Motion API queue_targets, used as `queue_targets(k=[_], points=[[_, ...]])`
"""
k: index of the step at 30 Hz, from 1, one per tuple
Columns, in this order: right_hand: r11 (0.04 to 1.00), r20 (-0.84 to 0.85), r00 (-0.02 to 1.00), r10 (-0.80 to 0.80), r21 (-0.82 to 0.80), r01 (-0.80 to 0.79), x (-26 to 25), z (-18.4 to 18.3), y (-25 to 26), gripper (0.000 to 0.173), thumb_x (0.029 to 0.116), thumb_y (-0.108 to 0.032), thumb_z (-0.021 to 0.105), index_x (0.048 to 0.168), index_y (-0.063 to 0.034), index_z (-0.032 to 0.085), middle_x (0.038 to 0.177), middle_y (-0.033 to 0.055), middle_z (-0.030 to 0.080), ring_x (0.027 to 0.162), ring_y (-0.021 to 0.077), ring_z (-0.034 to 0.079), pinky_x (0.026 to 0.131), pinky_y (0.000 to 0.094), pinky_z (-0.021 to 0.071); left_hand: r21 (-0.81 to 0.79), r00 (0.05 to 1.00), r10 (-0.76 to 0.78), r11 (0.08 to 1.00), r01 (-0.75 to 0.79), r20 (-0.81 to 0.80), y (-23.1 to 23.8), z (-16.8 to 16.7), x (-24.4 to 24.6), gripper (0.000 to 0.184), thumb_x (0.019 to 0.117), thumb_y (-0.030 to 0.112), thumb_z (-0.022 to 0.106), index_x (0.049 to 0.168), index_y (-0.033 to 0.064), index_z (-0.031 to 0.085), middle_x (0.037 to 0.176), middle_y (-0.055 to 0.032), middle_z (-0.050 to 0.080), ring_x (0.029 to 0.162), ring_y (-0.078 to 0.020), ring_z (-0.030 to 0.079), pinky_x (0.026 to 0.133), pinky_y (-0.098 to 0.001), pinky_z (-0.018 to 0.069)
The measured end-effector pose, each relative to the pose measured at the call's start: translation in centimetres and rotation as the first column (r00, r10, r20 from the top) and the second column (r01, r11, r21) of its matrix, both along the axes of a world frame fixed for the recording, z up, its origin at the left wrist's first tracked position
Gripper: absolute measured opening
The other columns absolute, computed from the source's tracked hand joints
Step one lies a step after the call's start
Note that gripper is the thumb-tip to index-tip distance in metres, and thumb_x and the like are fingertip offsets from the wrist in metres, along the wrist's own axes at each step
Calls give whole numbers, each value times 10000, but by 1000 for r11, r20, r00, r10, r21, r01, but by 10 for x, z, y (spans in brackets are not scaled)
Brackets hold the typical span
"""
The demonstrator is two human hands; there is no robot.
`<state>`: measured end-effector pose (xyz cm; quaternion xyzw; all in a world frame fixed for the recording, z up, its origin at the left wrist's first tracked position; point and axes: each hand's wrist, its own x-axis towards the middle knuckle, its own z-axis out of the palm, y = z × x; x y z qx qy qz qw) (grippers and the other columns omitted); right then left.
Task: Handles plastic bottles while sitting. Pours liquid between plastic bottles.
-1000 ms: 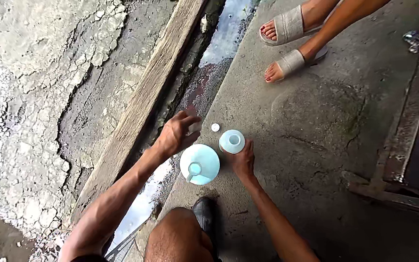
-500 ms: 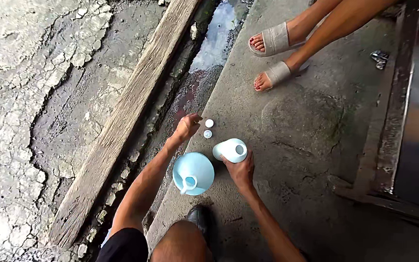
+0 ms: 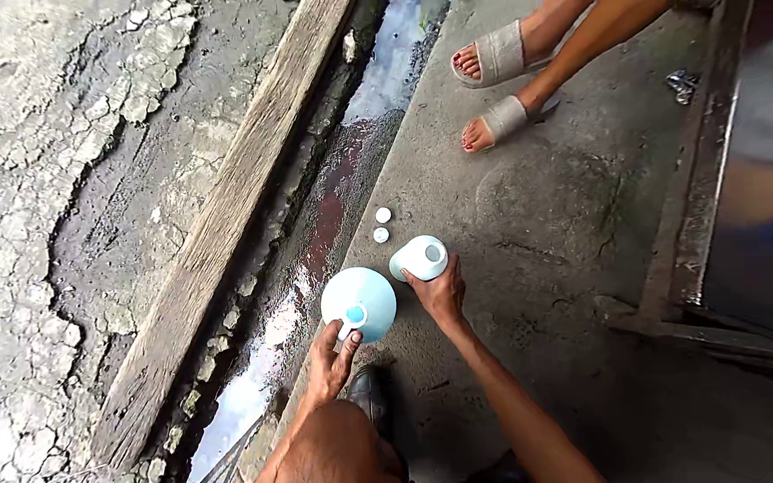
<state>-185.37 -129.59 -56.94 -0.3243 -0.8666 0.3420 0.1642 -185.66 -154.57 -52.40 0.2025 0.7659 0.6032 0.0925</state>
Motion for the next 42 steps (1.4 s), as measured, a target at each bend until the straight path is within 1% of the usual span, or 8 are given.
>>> queue_targets(k=[6,9,17,22,27,31,33,42], points=[[998,-71,997,-26,53,30,25,-5,-1,831,694,-367,919,1260,112,545,1169,297,658,950,433,713,771,580,587,-30,993,71,997,-74,-98,8,9,-14,434,1009,487,600,847,85,628,664,104,586,605,58,561,585,-149,494],[1000,-86,996,3,15,-2,34,-8,-7,784,696,-295,912,1279,90,558,1188,280,674,971,422,721,777,578,591,-96,973,-12,995,-11,-229,7,22,-27,470,1003,477,619,811,49,638,614,62,563,554,51,528,546,-139,465],[999,-52,998,48,13,-47,19,-5,13,751,707,-376,907,1269,12,595,1167,207,696,926,370,730,713,573,586,-157,968,-109,985,75,-226,-7,61,-48,454,950,494,688,744,93,629,564,98,523,493,63,471,477,-128,406],[987,-112,981,157,53,-152,11,-17,34,806,683,-479,905,1264,-3,611,1189,219,657,1125,397,634,958,564,524,-105,981,-76,993,58,-177,-13,67,-50,410,928,484,722,713,159,591,549,140,481,472,74,436,453,-116,373],[974,-154,963,222,78,-212,10,-26,44,884,723,-592,836,1339,-15,572,1386,224,571,1296,417,532,1084,592,420,-105,983,-73,993,56,-169,-14,64,-50,412,917,488,734,704,172,579,544,141,477,473,71,446,452,-117,377],[961,-222,935,277,45,-274,7,-40,48,875,770,-547,816,1384,11,536,1564,226,439,1523,397,307,1262,577,209,-106,986,-100,991,86,-135,-15,61,-50,397,916,465,747,707,167,588,551,126,514,483,53,495,468,-130,427],[953,-215,932,291,-13,-301,5,-42,48,923,779,-486,823,1459,31,474,1562,205,463,1538,363,302,1273,591,159,-106,986,-123,988,111,-112,-14,61,-50,379,918,449,750,717,162,606,554,120,530,482,47,504,467,-135,436],[941,-217,936,278,-137,-311,16,-34,43,939,710,-303,887,1468,38,451,1427,218,589,1335,354,575,1108,512,483,-230,961,-221,956,180,-166,-3,75,-65,424,954,457,707,729,114,598,551,95,498,477,49,453,460,-134,385]])
